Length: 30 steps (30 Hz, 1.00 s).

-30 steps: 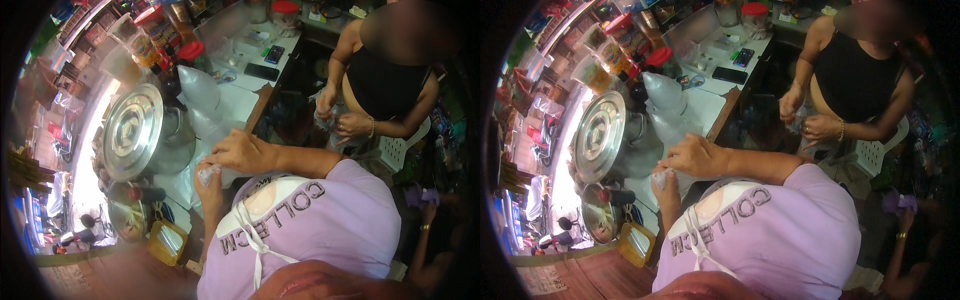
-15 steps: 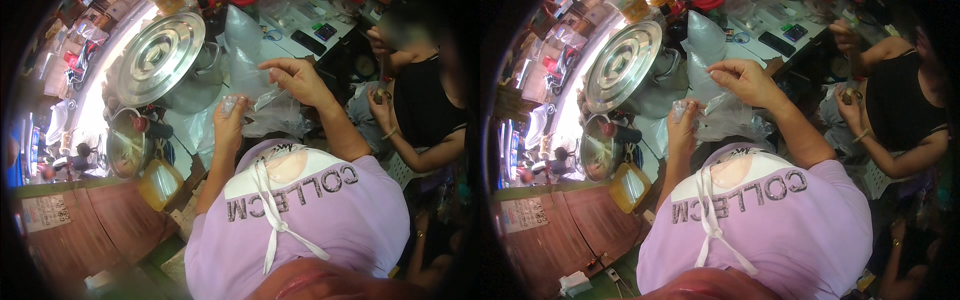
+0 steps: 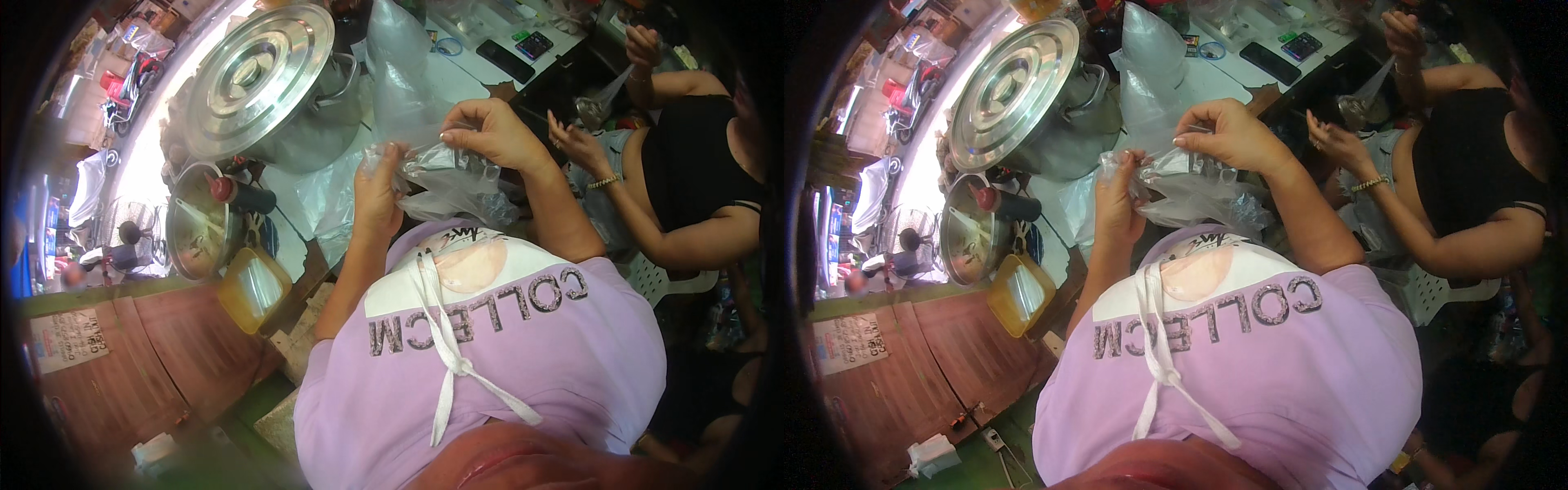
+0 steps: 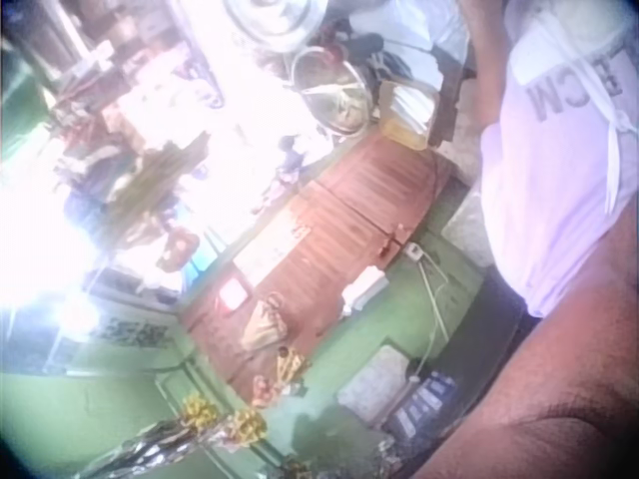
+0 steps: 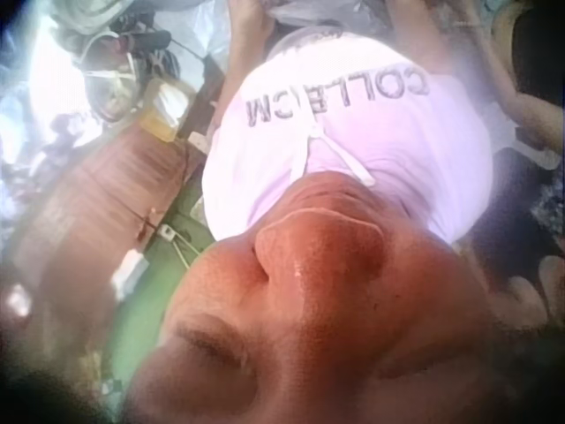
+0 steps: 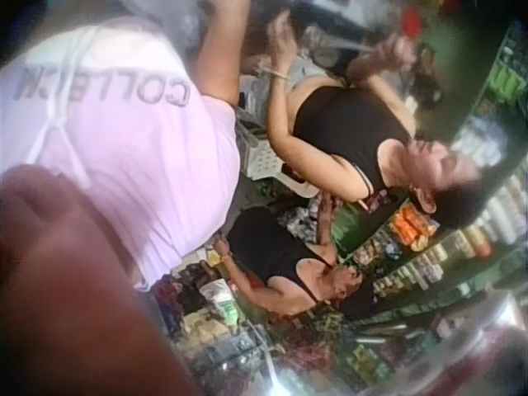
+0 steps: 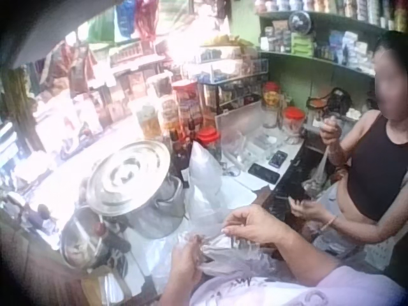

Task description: The person repeatedly scoops food from a large metal pot into small plastic bags, ties each bag, and places it on the counter. A coworker is visible in the background handling other items.

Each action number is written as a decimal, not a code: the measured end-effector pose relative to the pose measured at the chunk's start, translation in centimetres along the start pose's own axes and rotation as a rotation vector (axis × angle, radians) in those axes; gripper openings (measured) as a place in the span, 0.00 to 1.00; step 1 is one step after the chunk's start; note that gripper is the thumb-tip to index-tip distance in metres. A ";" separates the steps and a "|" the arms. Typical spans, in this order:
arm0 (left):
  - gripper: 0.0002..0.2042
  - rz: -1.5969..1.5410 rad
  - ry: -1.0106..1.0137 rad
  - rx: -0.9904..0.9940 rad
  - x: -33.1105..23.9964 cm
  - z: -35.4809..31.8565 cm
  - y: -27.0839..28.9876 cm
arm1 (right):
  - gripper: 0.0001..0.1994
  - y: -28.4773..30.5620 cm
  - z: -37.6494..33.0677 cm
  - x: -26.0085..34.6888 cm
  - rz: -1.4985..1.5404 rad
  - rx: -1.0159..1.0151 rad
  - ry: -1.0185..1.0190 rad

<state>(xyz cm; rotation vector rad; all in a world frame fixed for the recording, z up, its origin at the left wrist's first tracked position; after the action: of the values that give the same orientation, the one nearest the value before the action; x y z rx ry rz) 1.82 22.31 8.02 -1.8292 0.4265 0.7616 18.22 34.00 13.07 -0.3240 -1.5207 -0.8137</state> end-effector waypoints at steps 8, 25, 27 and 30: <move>0.10 0.005 0.001 -0.043 0.7 0.1 1.1 | 0.08 1.3 0.1 -1.0 0.051 -0.203 -0.049; 0.17 0.043 -0.166 -0.067 0.5 -0.3 1.7 | 0.09 -0.8 0.5 0.5 -0.524 -0.260 0.240; 0.19 0.076 -0.188 -0.038 0.5 -0.8 1.5 | 0.08 -1.6 0.2 1.0 -0.690 -0.309 0.376; 0.15 0.188 -0.236 0.055 0.1 -1.2 1.6 | 0.08 -2.4 -0.2 1.0 -0.795 -0.315 0.421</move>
<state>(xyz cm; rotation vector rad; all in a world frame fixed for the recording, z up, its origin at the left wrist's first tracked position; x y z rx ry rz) 1.25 20.63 7.17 -1.6393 0.4639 1.0721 16.68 31.88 13.28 0.2476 -1.0979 -1.6399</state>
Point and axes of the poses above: each hand's wrist, its own z-axis towards the middle knuckle, its own y-axis out of the back of the hand, x = y × z, the point moved 4 cm from there along z, towards the middle knuckle, and after that the axes turned 12 degrees about -z, right-handed, at the moved point
